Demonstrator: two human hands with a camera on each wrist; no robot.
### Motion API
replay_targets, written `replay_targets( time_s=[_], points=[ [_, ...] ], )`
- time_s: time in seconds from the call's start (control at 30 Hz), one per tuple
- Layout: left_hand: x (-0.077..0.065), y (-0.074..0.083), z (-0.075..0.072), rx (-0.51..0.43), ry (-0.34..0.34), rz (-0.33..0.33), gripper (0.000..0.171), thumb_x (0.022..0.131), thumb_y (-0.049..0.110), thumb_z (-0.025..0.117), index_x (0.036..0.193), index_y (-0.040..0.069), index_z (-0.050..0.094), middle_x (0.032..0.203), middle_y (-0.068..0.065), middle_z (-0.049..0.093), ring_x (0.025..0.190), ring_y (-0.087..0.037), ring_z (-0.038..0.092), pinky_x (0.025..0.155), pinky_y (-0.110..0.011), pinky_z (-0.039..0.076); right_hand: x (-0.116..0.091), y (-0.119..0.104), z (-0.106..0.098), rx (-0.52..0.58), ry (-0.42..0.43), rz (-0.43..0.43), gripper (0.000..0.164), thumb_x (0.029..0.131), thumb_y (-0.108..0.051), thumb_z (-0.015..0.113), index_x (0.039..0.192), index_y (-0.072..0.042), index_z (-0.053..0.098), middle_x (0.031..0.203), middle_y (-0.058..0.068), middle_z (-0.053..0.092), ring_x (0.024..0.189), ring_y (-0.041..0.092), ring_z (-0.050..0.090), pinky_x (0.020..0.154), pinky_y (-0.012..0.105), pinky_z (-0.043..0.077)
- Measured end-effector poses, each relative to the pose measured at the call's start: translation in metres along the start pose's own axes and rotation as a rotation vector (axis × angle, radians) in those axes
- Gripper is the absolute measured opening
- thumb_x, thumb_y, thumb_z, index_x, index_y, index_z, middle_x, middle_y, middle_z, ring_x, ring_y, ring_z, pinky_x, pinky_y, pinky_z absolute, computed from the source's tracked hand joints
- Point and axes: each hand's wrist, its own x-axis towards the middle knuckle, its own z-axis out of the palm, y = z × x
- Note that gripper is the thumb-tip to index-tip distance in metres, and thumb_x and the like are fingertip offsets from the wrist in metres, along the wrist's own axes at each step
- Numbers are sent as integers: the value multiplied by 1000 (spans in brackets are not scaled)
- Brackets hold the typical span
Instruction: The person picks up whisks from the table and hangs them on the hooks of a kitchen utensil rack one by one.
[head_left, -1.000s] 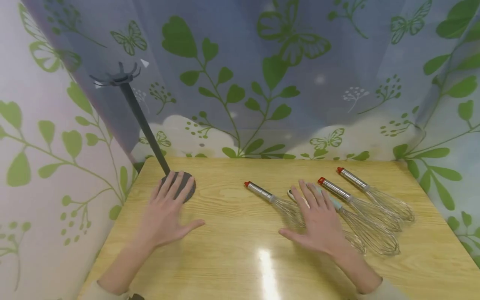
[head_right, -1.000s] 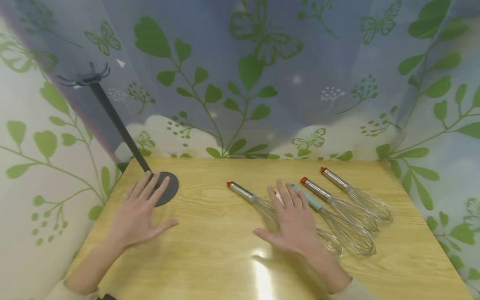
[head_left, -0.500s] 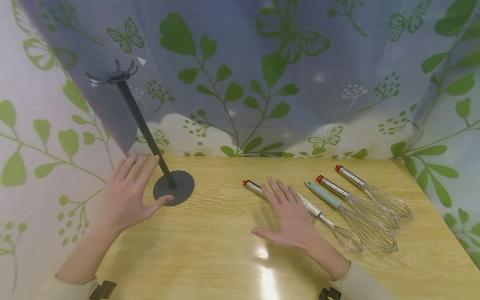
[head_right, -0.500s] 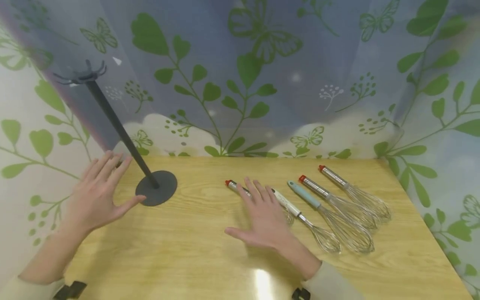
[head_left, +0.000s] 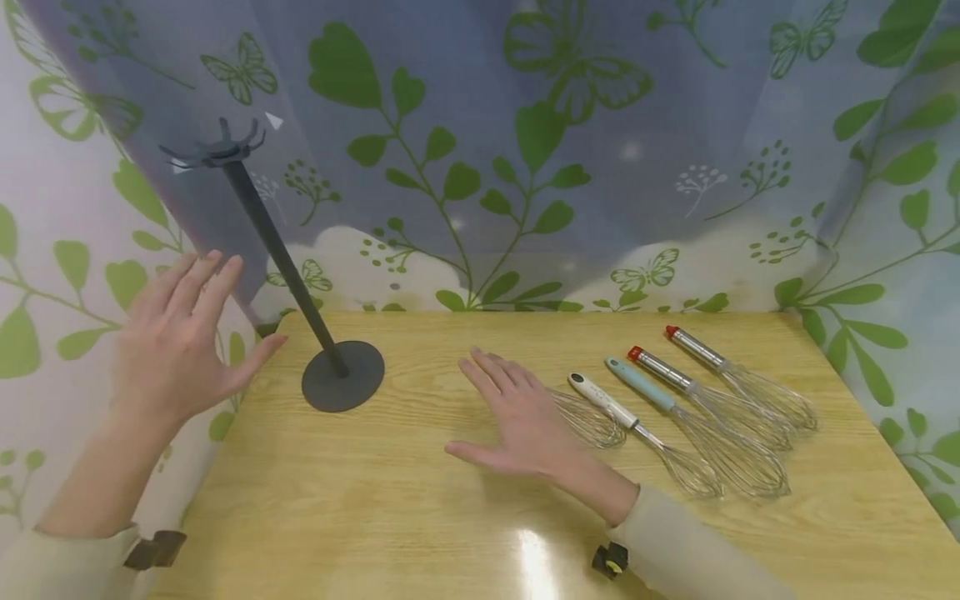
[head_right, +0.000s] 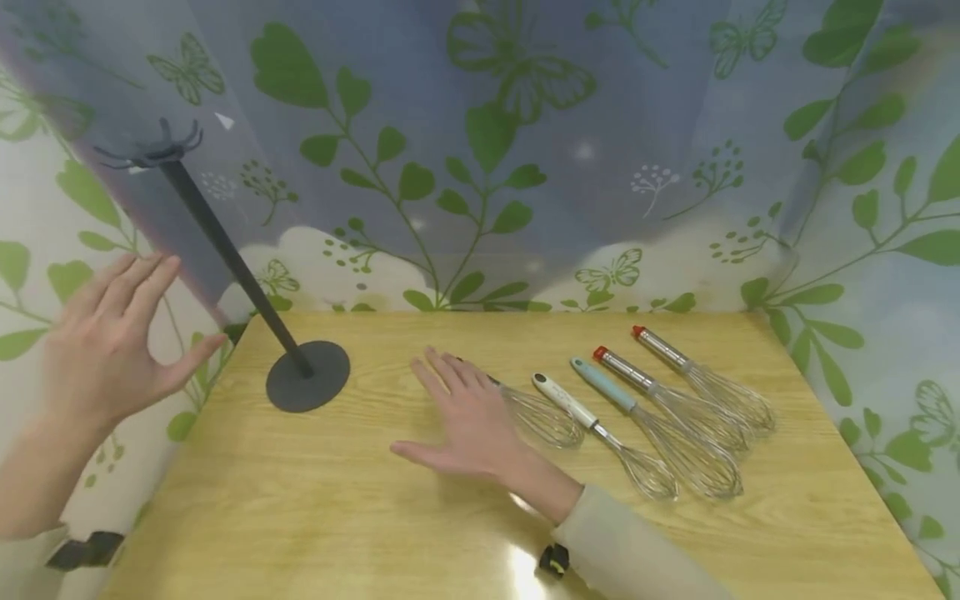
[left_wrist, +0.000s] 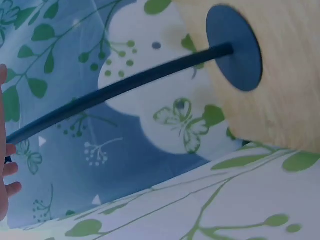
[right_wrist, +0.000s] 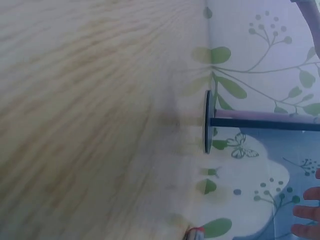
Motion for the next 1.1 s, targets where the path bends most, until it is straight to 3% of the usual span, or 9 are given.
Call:
replay_targets(
  time_s=[0.1,0.2,0.4,0.63,0.8,1.1],
  points=[
    [8,-7,-2,4,8,-16,90,96,73,45,142,-3,61,134,-31,68,127,-55,61,106,-66,51,9,-6,3,-9,28,-29,102,89,-79,57,167,-19,30,172,8,37,149,36,50,117,59,49],
    [15,-13,-2,0,59,-33,89,96,72,46,137,-4,64,129,-31,70,123,-55,63,99,-68,53,19,-12,7,-11,65,-69,99,91,-80,55,165,-18,34,169,8,42,147,34,53,116,56,50],
    [29,-24,-4,18,169,-33,84,98,68,44,129,-6,68,119,-31,72,109,-55,66,90,-68,54,40,-24,19,12,142,-124,95,86,-69,71,159,-14,44,162,10,52,140,32,60,111,51,54],
    [45,-36,-13,94,178,-42,69,97,55,51,131,-4,66,117,-31,71,101,-58,67,82,-69,55,65,-36,36,-28,228,-163,92,82,-67,76,152,-13,52,150,9,63,131,28,67,105,44,59],
    [60,-43,-13,88,199,-34,62,97,47,55,129,-5,65,118,-30,70,99,-58,65,81,-69,54,83,-43,44,-33,279,-172,89,81,-66,78,149,-13,56,144,6,67,124,23,71,98,38,62],
    [78,-50,-2,88,186,-9,57,97,42,59,128,-5,66,118,-30,71,105,-56,67,94,-66,57,109,-57,56,-1,267,-147,79,84,-63,77,144,-15,60,136,2,70,121,18,71,93,34,62]
  ],
)
